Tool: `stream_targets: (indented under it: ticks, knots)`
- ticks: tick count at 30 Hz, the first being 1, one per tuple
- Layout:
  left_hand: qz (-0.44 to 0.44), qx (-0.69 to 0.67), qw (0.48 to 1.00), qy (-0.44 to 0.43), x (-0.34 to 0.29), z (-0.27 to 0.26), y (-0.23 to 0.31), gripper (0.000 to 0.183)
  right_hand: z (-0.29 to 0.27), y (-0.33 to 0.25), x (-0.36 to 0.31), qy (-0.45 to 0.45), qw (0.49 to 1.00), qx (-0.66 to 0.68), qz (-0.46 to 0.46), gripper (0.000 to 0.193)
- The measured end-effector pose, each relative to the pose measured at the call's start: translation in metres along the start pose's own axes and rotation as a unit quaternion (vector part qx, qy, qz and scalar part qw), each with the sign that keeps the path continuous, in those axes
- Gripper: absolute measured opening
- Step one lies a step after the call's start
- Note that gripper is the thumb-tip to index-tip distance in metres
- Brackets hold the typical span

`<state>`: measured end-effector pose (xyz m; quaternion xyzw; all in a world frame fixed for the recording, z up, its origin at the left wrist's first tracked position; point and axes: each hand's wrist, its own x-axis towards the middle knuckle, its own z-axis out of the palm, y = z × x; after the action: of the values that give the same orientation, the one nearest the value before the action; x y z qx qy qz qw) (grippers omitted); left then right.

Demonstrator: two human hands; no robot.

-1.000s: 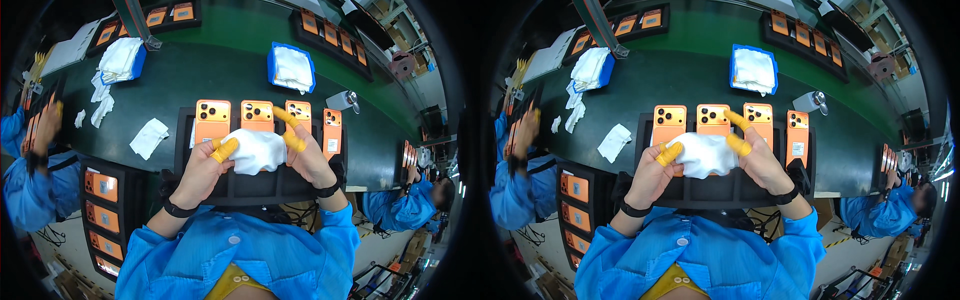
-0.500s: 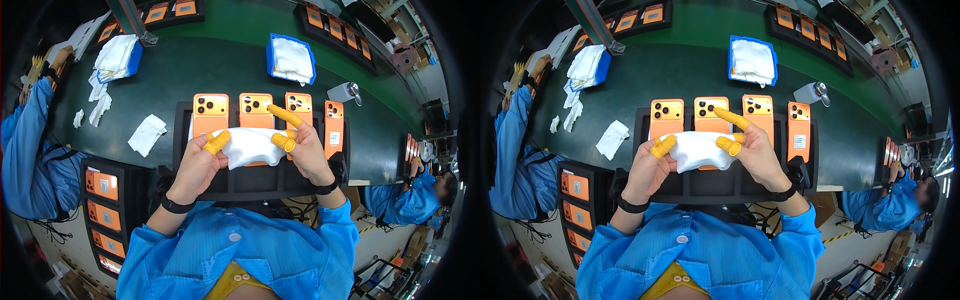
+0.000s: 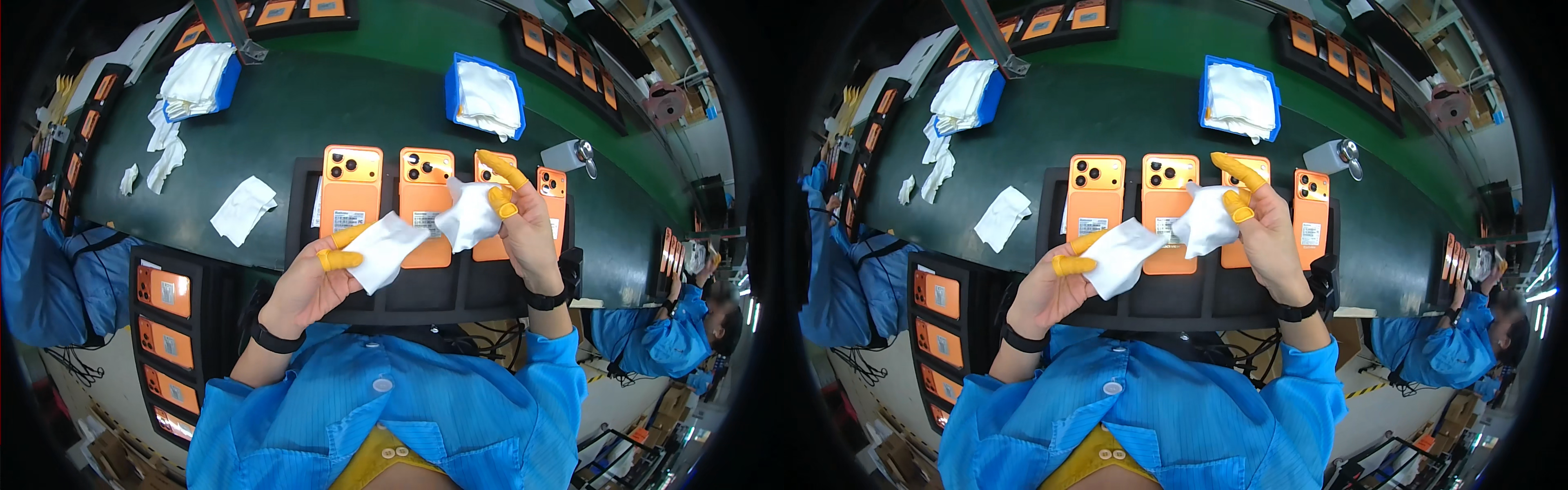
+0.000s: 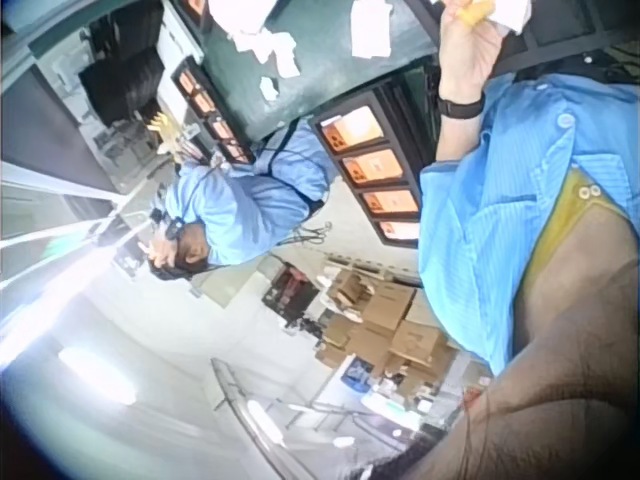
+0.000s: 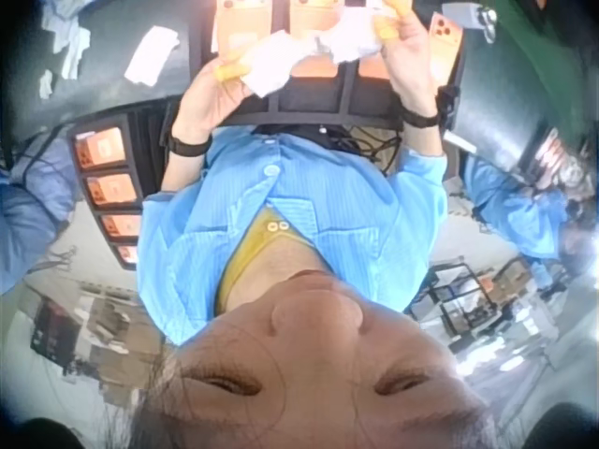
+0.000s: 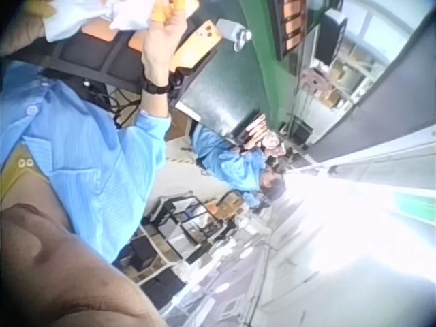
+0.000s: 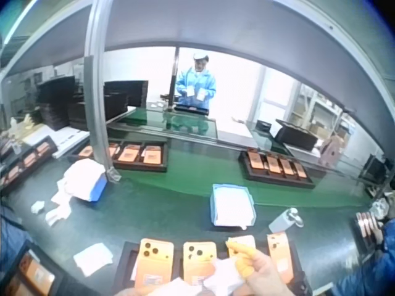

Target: The worker is cleaning and inspecting the back and sides of orange smartphones at an assembly line using a cleaning cloth.

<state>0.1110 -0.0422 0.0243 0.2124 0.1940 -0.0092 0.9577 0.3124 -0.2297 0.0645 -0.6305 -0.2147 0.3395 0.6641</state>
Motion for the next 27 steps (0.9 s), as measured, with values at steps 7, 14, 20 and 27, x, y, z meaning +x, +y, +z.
stream_targets:
  ticks: [7, 14, 20, 27]
  knots:
    - [0.008, 0.22, 0.971, 0.088, 0.009, 0.001, -0.01, 0.033, 0.015, -0.006, -0.002, 0.027, 0.994, -0.105, -0.01, 0.044]
    - [0.105, -0.021, 0.993, 0.054, -0.008, 0.01, -0.005, 0.043, 0.016, -0.002, -0.007, -0.003, 0.991, -0.133, -0.01, 0.046]
    - [0.104, 0.015, 0.982, 0.155, -0.015, -0.006, -0.021, 0.034, 0.07, -0.013, -0.015, -0.164, 0.982, 0.007, -0.09, 0.05]
    - [0.126, -0.075, 0.976, 0.162, -0.017, -0.007, -0.024, 0.032, 0.093, 0.032, -0.02, -0.231, 0.972, -0.028, -0.026, 0.059]
